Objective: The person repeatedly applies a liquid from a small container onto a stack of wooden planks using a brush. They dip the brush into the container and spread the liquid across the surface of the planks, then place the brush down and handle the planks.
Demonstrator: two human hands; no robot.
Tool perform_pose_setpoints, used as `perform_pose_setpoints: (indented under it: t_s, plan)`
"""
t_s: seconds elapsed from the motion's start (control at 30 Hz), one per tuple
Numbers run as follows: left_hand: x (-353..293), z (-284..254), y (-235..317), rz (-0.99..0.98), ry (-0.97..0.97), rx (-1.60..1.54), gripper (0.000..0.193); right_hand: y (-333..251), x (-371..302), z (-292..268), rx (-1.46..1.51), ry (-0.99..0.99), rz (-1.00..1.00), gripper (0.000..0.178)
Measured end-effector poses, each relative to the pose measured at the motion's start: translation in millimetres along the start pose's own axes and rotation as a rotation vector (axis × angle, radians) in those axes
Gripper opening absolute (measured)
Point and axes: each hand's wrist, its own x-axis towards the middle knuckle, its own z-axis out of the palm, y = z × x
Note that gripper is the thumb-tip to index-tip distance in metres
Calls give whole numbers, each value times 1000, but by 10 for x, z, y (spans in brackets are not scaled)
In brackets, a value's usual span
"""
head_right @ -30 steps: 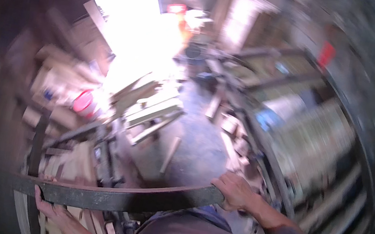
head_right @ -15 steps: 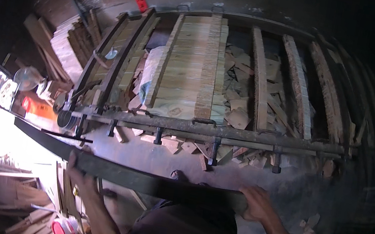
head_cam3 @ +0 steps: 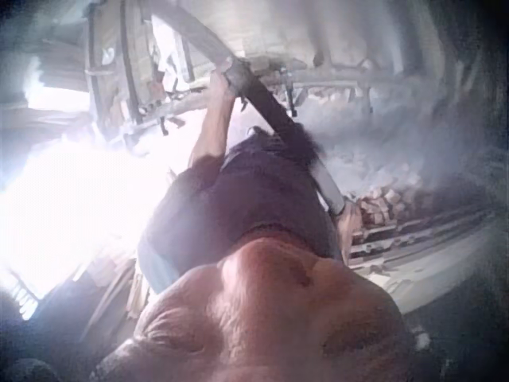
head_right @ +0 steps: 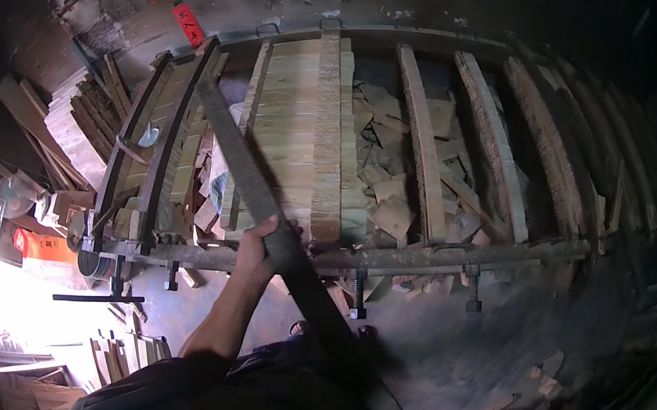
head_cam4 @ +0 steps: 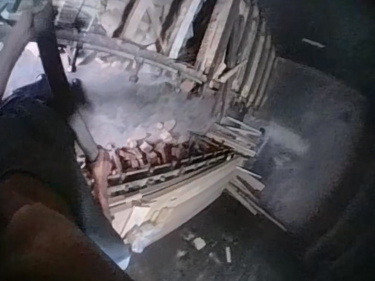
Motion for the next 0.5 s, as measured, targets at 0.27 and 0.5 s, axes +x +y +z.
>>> perform_pose_setpoints:
  t_s: [0.27,0.5]
  plan:
    - [803,125,-457,-102,-36,304,34,-896,-220,-254,-154,-386,412,43]
    - [1850,-309,-376,85,-333,792,23,-1538,381,378,35,-485,706,58]
